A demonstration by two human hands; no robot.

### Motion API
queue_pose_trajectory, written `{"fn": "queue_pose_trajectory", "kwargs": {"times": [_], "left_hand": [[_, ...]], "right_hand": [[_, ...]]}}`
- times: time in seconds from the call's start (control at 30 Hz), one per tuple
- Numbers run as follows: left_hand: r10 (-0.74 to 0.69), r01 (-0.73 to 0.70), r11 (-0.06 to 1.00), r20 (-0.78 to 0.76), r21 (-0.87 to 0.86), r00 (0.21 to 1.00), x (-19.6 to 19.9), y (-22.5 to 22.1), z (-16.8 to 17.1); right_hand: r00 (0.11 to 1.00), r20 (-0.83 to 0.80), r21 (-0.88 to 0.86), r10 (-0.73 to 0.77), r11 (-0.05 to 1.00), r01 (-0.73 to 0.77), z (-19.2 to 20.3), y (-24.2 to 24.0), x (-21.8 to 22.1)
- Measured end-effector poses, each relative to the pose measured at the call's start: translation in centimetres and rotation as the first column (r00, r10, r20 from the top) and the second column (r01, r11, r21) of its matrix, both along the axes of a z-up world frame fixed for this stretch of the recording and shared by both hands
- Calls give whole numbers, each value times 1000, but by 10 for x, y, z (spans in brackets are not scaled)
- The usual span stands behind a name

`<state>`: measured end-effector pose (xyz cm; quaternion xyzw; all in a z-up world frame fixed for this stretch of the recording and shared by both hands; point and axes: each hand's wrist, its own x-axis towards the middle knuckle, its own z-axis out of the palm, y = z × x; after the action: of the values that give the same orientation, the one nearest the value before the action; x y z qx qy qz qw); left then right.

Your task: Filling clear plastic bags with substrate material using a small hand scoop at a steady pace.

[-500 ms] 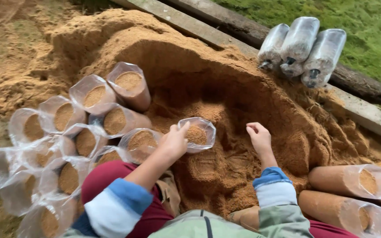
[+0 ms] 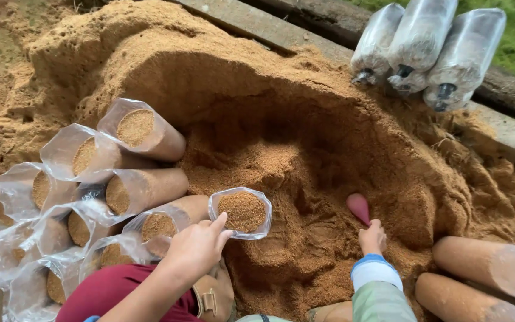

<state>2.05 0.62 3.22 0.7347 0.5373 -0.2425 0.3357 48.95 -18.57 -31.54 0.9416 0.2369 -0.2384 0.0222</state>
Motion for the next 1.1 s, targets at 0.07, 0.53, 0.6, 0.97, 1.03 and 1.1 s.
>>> {"fn": "queue_pose_trajectory", "kwargs": {"times": [0.07,0.53,0.6,0.97,1.03,1.1], "left_hand": [[-8,7,1000,29,21,1000,1,-1,-1],[-80,51,979,138,198,987,-6,-18,-26],[-79,48,979,153,196,985,-5,-19,-23],[-110,102,992,111,70,988,-8,-19,-26],[-128,116,989,144,92,981,-12,-21,-30],[-141,120,985,176,126,974,-12,-19,-31]], "right_hand": [[994,-5,14,-106,994,106,22,18,-14],[919,257,575,300,717,-394,40,128,-52],[870,281,607,404,628,-487,62,159,-78],[610,474,428,635,440,-790,70,179,-101],[768,357,459,532,616,-640,36,183,-72],[886,243,468,395,752,-464,6,187,-54]]}}
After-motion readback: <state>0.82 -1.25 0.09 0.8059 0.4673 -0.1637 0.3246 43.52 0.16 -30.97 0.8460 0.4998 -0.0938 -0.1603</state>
